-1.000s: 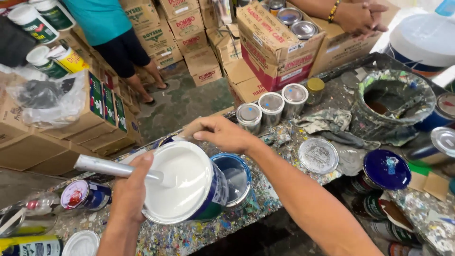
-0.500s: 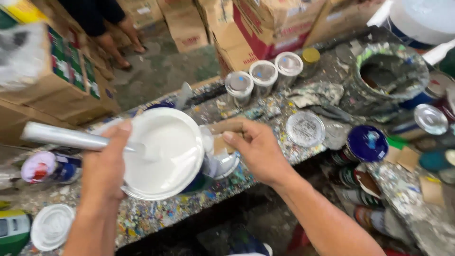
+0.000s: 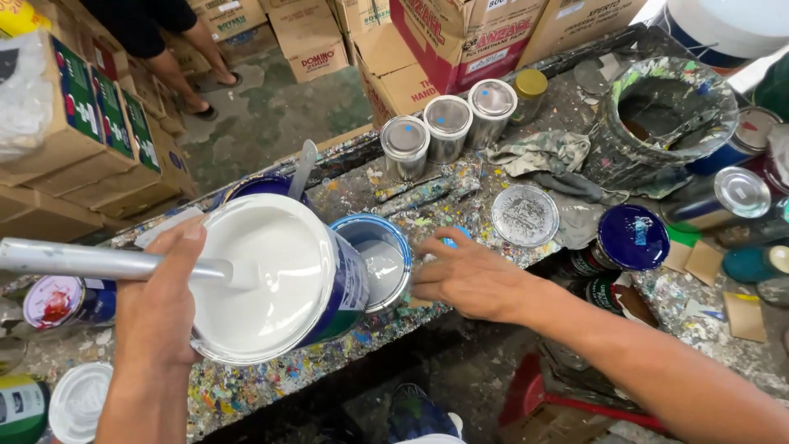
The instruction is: The person prepares and mixes a custom paint color by pouring base paint into a container, adding pigment, and stirring thoroughly.
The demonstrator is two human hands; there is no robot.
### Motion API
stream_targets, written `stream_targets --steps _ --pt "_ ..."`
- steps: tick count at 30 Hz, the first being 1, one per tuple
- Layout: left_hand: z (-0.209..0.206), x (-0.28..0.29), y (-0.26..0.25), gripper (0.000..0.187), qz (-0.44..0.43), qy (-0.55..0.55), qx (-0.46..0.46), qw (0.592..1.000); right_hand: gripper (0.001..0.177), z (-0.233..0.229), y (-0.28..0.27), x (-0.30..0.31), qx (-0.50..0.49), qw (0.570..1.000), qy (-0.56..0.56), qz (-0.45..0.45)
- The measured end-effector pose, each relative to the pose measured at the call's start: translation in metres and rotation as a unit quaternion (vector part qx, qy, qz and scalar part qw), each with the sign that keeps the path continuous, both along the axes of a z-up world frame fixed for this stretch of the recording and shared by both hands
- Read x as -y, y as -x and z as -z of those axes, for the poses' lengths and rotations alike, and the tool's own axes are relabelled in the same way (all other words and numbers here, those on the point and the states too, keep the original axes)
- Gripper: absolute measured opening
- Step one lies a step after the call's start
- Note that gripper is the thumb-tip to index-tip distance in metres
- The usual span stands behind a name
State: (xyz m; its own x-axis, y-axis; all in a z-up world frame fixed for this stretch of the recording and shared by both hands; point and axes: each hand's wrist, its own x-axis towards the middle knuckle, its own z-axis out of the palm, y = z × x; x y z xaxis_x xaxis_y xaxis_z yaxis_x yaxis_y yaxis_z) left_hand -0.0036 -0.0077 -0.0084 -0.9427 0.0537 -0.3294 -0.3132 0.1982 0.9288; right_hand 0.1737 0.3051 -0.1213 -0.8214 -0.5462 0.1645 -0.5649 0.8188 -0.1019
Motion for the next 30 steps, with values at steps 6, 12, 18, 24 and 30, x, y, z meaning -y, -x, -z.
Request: stream_targets --steps 6,12,18,24,30 --pt "0.008 0.003 0.004 0.041 -0.014 -0.008 -0.002 1.0 0.036 0.019 0.061 -0.001 0.057 0.965 0.175 0.185" --pt "-0.004 -0.006 -0.004 0.039 -0.025 0.044 -0.01 0.999 0.017 -0.002 0.118 0.052 0.339 0.775 0.401 0.352" --pt "0.0 -0.004 -0.002 0.039 -0.032 0.045 0.006 0.998 0.019 -0.047 0.105 0.051 0.25 0.701 0.602 0.29" --pt "0.008 0.001 0.005 0.036 -0.015 0.019 -0.001 1.0 0.027 -0.064 0.061 0.022 0.223 0.746 0.586 0.223" --pt "0.002 0.0 0.003 0.03 -0.007 0.009 -0.004 1.0 0.04 0.047 0.015 0.004 -0.051 0.982 0.179 0.032"
